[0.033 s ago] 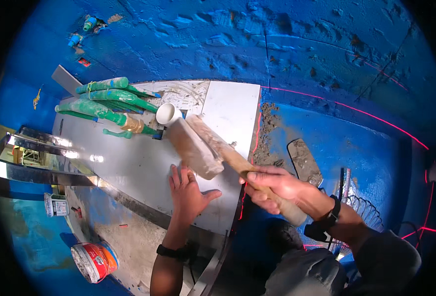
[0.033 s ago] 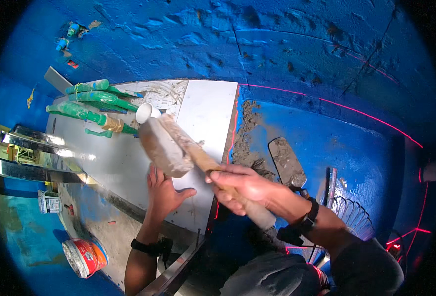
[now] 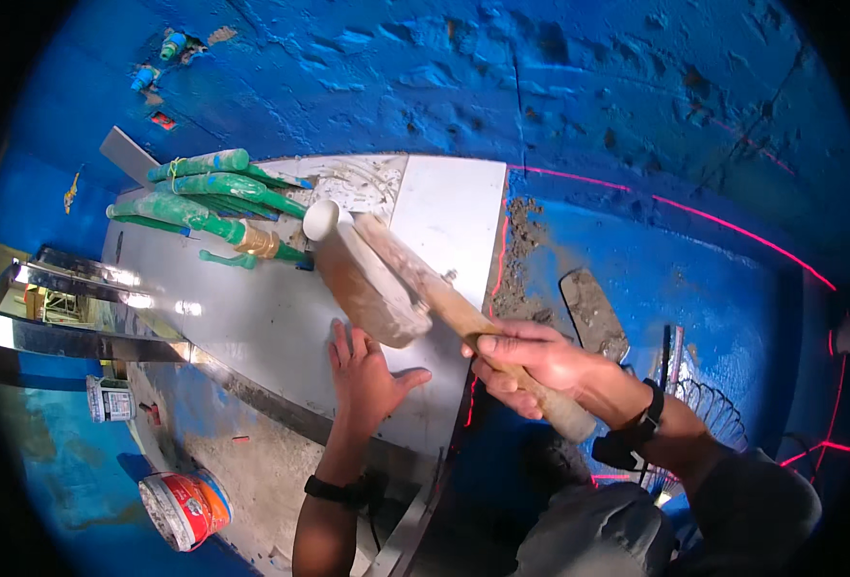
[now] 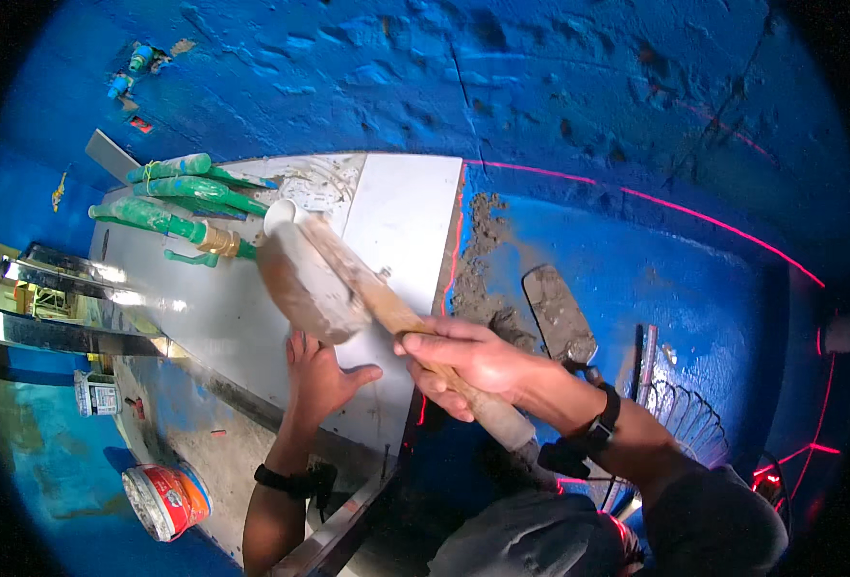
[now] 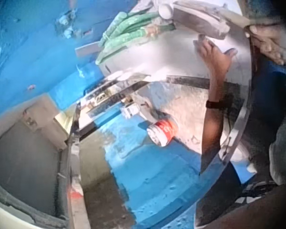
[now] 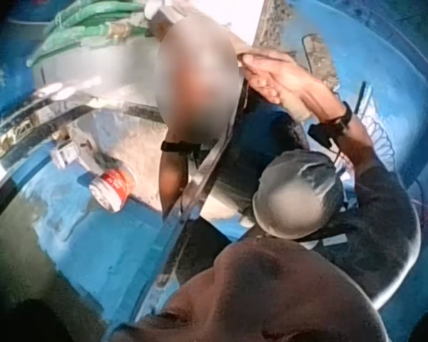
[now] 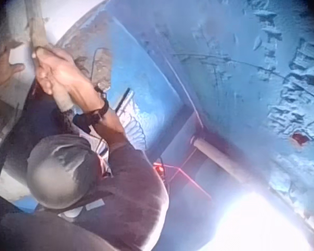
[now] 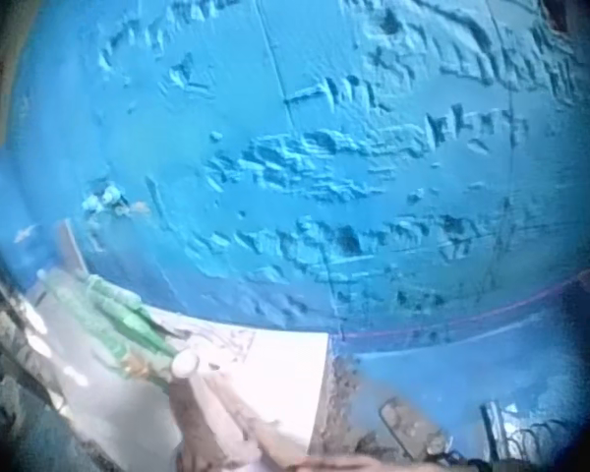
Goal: Applying mortar with a trowel and placing a large white tile on a wall, then securing it with a mallet.
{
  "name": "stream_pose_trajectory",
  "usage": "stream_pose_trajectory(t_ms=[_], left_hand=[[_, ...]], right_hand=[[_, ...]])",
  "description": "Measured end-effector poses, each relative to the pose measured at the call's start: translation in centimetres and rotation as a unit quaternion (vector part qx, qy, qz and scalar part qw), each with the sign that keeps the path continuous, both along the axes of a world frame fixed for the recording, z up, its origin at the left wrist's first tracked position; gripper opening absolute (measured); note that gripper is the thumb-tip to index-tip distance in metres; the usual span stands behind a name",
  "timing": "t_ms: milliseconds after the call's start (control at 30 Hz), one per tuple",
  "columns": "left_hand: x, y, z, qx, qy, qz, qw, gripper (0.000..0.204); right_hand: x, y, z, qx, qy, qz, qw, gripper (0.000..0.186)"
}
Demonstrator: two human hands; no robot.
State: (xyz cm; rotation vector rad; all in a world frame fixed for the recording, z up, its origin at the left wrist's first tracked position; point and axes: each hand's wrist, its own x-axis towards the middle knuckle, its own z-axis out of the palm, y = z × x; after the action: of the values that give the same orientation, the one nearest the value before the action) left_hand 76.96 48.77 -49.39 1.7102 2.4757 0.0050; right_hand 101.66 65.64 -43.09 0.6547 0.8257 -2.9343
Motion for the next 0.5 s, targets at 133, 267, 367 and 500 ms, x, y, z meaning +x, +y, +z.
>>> stream_pose_trajectory(t_ms=[133,267,367,500], left_hand=[[-0.3,0.3,0.7,0.032,-0.039,-0.019,0.999,0.115],[0.3,0.4,0.0,0.034,0.004,-0.008,0.999,0.112],[0.4,0.2,0.1,0.002,-0.012,-0.014,1.000,0.116],[0.4,0.5,0.4,0.017,-0.014,-0.020,1.000,0.120]], right_hand=[[0.9,-0.1,0.7,-0.010,0.073,0.006,0.997,0.027],[0.5,-0.2,-2.9,-0.016,0.024,0.019,0.999,0.029],[0.1,-0.5,-2.0,-0.039,0.019,0.011,0.999,0.030],[2.0,0.1,-2.1,0.020,0.042,0.006,0.999,0.028]])
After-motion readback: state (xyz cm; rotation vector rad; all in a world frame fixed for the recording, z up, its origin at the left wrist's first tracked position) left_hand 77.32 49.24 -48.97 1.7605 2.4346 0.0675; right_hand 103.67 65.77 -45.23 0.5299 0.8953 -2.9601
